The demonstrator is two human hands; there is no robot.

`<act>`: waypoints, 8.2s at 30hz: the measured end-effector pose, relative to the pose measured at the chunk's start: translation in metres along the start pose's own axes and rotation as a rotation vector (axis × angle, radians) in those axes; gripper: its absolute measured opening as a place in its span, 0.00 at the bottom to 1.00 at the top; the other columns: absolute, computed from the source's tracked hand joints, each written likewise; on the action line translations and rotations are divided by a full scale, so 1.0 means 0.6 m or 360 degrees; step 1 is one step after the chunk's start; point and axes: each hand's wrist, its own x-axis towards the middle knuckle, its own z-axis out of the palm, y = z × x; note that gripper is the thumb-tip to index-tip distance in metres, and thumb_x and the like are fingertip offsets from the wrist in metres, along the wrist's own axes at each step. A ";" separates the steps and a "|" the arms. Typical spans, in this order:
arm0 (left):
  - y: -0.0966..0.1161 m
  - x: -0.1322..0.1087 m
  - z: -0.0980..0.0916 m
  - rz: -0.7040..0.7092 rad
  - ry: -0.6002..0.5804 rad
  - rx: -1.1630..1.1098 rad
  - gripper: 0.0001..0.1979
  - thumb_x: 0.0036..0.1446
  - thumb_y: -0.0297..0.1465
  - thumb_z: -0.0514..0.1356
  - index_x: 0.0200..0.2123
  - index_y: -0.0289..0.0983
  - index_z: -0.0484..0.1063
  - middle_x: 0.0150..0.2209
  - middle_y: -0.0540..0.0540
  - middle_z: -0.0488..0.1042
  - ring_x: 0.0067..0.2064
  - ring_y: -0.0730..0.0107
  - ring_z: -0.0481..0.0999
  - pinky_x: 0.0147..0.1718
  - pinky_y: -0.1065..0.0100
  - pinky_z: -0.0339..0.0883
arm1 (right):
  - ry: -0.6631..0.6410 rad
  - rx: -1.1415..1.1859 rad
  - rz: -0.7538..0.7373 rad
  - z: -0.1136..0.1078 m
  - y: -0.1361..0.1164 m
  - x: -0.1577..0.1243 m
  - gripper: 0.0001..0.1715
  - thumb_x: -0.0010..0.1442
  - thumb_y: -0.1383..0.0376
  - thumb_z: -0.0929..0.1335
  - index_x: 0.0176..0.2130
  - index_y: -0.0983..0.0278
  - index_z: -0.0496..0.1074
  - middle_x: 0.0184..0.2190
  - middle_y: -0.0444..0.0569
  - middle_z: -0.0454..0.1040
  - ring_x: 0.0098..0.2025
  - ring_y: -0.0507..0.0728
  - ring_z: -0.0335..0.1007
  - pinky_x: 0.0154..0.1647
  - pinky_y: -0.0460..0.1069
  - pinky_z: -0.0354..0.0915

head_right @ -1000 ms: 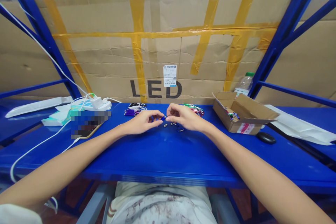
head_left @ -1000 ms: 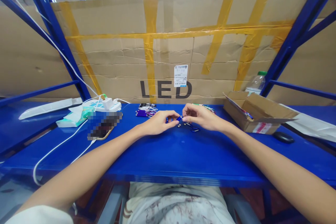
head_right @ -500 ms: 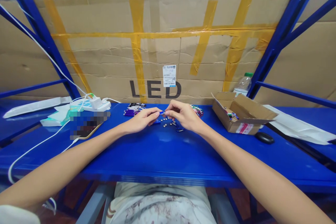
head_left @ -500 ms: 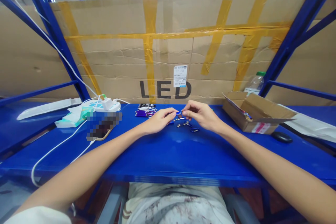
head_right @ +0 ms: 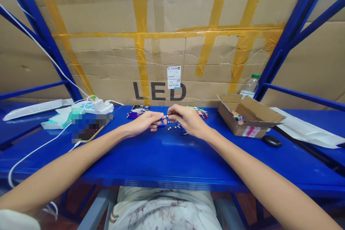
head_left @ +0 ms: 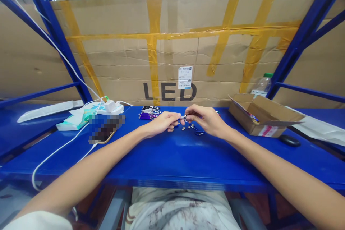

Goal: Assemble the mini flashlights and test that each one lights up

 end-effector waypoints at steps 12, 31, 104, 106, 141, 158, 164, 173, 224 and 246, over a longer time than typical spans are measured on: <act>0.009 -0.005 -0.008 -0.0067 -0.0077 -0.0062 0.27 0.62 0.54 0.66 0.37 0.33 0.72 0.26 0.57 0.50 0.26 0.77 0.45 0.26 0.71 0.46 | 0.0088 -0.0519 -0.0575 0.005 0.012 -0.008 0.10 0.78 0.63 0.62 0.50 0.60 0.73 0.42 0.51 0.80 0.41 0.58 0.78 0.43 0.51 0.71; 0.011 -0.008 -0.006 0.0227 -0.0040 0.0528 0.29 0.67 0.58 0.58 0.39 0.35 0.73 0.34 0.49 0.70 0.31 0.73 0.64 0.34 0.68 0.62 | 0.0088 -0.0989 -0.0894 0.012 0.013 -0.010 0.09 0.78 0.68 0.61 0.51 0.62 0.69 0.38 0.52 0.76 0.39 0.60 0.73 0.41 0.52 0.68; 0.032 -0.029 0.004 0.0761 0.0238 0.1502 0.16 0.77 0.40 0.50 0.47 0.38 0.74 0.45 0.43 0.80 0.45 0.61 0.77 0.50 0.63 0.68 | 0.0204 -0.0735 -0.0796 0.012 -0.009 -0.011 0.10 0.78 0.64 0.61 0.50 0.59 0.71 0.37 0.51 0.77 0.38 0.59 0.73 0.39 0.53 0.70; 0.033 -0.030 0.002 0.0838 0.0222 0.1584 0.16 0.78 0.39 0.49 0.48 0.38 0.73 0.46 0.42 0.79 0.47 0.61 0.77 0.51 0.62 0.67 | 0.0204 -0.0755 -0.0801 0.011 -0.010 -0.012 0.10 0.78 0.64 0.61 0.49 0.59 0.71 0.37 0.51 0.77 0.38 0.59 0.73 0.39 0.53 0.70; 0.010 -0.015 0.009 0.0673 0.0412 0.1437 0.14 0.77 0.40 0.53 0.45 0.38 0.72 0.41 0.46 0.78 0.41 0.63 0.76 0.44 0.63 0.68 | 0.0057 0.0015 -0.0078 0.019 -0.007 -0.003 0.18 0.75 0.51 0.65 0.38 0.60 0.71 0.31 0.47 0.77 0.32 0.56 0.71 0.37 0.52 0.66; 0.008 -0.025 -0.005 0.0637 -0.0127 0.1866 0.18 0.76 0.42 0.54 0.48 0.38 0.79 0.45 0.42 0.76 0.51 0.57 0.73 0.53 0.57 0.66 | -0.0517 -0.0230 0.0313 -0.047 0.027 0.003 0.20 0.69 0.49 0.66 0.34 0.62 0.69 0.29 0.44 0.72 0.31 0.55 0.63 0.33 0.50 0.58; 0.003 -0.023 -0.010 0.0586 -0.0184 0.1775 0.15 0.75 0.42 0.57 0.51 0.38 0.76 0.50 0.41 0.77 0.52 0.57 0.72 0.53 0.59 0.65 | -0.1266 -0.0172 0.0510 -0.074 0.048 -0.003 0.19 0.59 0.50 0.73 0.38 0.64 0.74 0.34 0.48 0.77 0.35 0.56 0.68 0.37 0.50 0.62; 0.001 -0.018 -0.005 0.0519 -0.0041 0.1611 0.14 0.75 0.41 0.57 0.50 0.40 0.78 0.48 0.44 0.81 0.49 0.59 0.74 0.50 0.60 0.66 | -0.1085 -0.0130 0.0338 -0.063 0.027 -0.008 0.16 0.68 0.52 0.67 0.37 0.62 0.69 0.35 0.48 0.72 0.35 0.56 0.64 0.38 0.51 0.63; -0.032 0.001 -0.013 0.0908 0.0430 0.1553 0.10 0.67 0.39 0.67 0.40 0.39 0.76 0.41 0.46 0.80 0.43 0.63 0.78 0.44 0.63 0.70 | -0.0319 -0.0191 -0.0171 0.002 0.015 0.002 0.24 0.75 0.50 0.63 0.39 0.62 0.78 0.33 0.50 0.80 0.35 0.59 0.72 0.40 0.51 0.63; -0.022 0.004 -0.011 0.0814 0.0576 0.1194 0.11 0.67 0.39 0.67 0.37 0.37 0.77 0.37 0.47 0.81 0.38 0.65 0.78 0.38 0.67 0.69 | -0.0225 -0.0256 -0.0285 0.006 0.011 0.001 0.21 0.76 0.55 0.62 0.40 0.62 0.78 0.34 0.50 0.81 0.34 0.58 0.73 0.39 0.51 0.63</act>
